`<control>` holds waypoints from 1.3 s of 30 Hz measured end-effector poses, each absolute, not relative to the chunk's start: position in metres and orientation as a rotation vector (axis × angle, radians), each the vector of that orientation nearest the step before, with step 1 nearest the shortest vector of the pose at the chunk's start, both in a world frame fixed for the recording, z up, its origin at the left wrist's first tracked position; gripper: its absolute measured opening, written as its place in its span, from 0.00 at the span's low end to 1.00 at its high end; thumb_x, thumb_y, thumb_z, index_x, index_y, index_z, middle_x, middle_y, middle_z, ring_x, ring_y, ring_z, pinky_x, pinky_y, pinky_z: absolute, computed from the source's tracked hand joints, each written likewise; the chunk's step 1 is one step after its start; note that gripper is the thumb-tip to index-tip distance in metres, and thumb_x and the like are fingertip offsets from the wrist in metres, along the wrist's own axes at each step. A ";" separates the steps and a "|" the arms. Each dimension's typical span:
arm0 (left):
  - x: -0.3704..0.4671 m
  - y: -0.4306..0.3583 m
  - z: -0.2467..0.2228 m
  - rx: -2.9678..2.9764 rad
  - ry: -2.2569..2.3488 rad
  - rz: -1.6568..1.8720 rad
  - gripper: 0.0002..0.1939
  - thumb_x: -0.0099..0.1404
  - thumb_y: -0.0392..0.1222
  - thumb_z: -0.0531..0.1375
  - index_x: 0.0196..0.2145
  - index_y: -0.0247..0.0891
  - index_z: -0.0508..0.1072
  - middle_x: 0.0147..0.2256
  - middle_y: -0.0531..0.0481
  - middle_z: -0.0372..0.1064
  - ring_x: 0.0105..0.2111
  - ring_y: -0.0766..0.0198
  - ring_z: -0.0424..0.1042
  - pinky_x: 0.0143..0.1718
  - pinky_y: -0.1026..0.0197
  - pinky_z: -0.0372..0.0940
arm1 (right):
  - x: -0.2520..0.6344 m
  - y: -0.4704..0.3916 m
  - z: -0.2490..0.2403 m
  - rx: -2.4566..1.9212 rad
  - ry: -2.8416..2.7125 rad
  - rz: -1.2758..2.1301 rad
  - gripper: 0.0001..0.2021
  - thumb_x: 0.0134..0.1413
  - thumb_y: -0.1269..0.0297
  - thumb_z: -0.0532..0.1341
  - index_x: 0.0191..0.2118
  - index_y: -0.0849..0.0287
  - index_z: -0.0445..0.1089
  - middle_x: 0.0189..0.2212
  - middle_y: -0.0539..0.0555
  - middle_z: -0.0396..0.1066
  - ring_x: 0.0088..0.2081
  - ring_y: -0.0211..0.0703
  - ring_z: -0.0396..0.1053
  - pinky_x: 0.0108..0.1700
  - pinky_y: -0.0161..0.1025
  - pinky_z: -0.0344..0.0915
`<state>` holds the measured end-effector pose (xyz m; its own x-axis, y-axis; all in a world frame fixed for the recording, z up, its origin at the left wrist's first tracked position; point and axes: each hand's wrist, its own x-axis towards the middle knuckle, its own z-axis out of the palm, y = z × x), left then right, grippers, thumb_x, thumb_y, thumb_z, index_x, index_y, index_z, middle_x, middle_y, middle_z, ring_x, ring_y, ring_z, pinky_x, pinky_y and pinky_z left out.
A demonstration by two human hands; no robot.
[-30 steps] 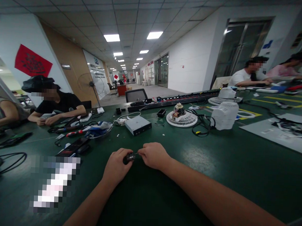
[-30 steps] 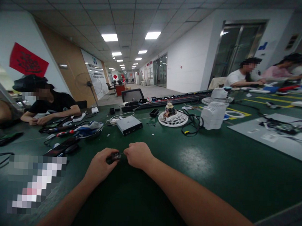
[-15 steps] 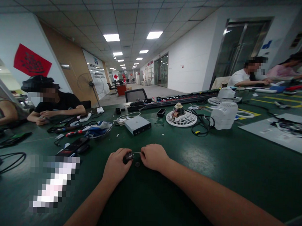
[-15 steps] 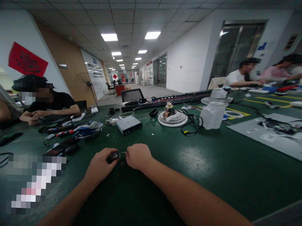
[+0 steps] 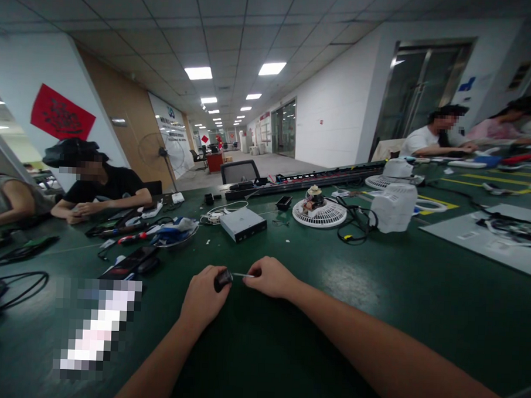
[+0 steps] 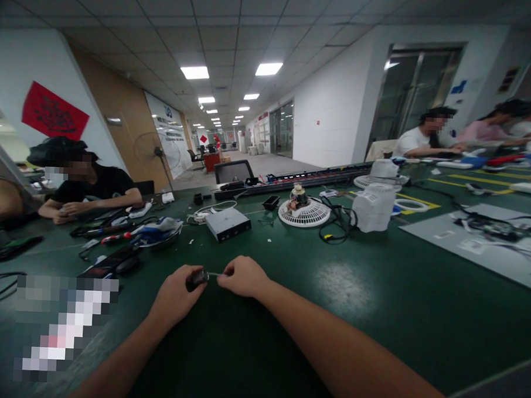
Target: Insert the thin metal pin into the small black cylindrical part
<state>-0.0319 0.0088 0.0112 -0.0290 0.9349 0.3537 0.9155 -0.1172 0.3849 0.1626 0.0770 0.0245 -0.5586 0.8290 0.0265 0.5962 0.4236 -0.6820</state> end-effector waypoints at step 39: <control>-0.021 -0.002 0.019 2.482 1.721 0.916 0.14 0.62 0.39 0.61 0.46 0.42 0.72 0.44 0.47 0.74 0.45 0.54 0.71 0.50 0.50 0.64 | 0.161 0.079 0.022 -0.832 -2.202 0.707 0.05 0.47 0.67 0.69 0.33 0.59 0.77 0.30 0.50 0.72 0.33 0.37 0.68 0.35 0.34 0.62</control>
